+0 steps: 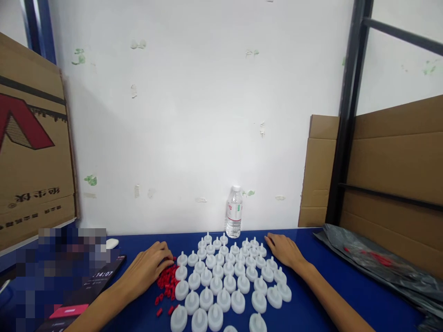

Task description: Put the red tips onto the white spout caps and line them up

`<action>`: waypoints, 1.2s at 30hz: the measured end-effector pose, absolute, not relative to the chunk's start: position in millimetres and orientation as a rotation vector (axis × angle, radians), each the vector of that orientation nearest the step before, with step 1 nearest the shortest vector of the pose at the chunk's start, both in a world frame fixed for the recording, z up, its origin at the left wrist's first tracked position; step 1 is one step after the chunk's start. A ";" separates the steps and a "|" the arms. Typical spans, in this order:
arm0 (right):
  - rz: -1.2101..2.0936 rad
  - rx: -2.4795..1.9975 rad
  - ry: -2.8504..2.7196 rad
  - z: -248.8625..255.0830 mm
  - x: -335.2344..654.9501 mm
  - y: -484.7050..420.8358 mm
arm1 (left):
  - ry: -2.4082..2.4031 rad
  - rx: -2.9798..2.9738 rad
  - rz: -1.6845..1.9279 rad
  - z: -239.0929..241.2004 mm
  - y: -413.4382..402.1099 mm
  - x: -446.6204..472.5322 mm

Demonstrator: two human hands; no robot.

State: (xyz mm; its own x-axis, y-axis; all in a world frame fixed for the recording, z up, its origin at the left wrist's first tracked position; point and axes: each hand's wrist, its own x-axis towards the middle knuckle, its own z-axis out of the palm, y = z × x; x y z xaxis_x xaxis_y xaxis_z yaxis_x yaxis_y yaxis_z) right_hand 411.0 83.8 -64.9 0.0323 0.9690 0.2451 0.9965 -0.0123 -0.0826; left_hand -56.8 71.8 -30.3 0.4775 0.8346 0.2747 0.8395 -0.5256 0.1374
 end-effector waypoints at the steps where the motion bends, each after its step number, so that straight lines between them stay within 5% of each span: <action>1: -0.173 -2.076 -2.029 -65.0 411.3 84.1 | -1.526 -2.687 -0.488 -30.2 71.9 -56.4; 36: -0.167 -1.998 -2.022 -72.2 416.8 88.4 | -1.522 -2.623 -1.161 -33.0 68.4 -26.4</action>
State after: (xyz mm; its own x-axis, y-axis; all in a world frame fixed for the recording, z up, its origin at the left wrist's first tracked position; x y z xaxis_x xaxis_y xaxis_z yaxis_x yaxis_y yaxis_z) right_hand 416.8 88.4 -72.2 0.0068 0.9580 0.2866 0.9921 0.0295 -0.1220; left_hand -26.4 68.4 -33.0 0.3070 0.7928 0.5265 0.7173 -0.5563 0.4196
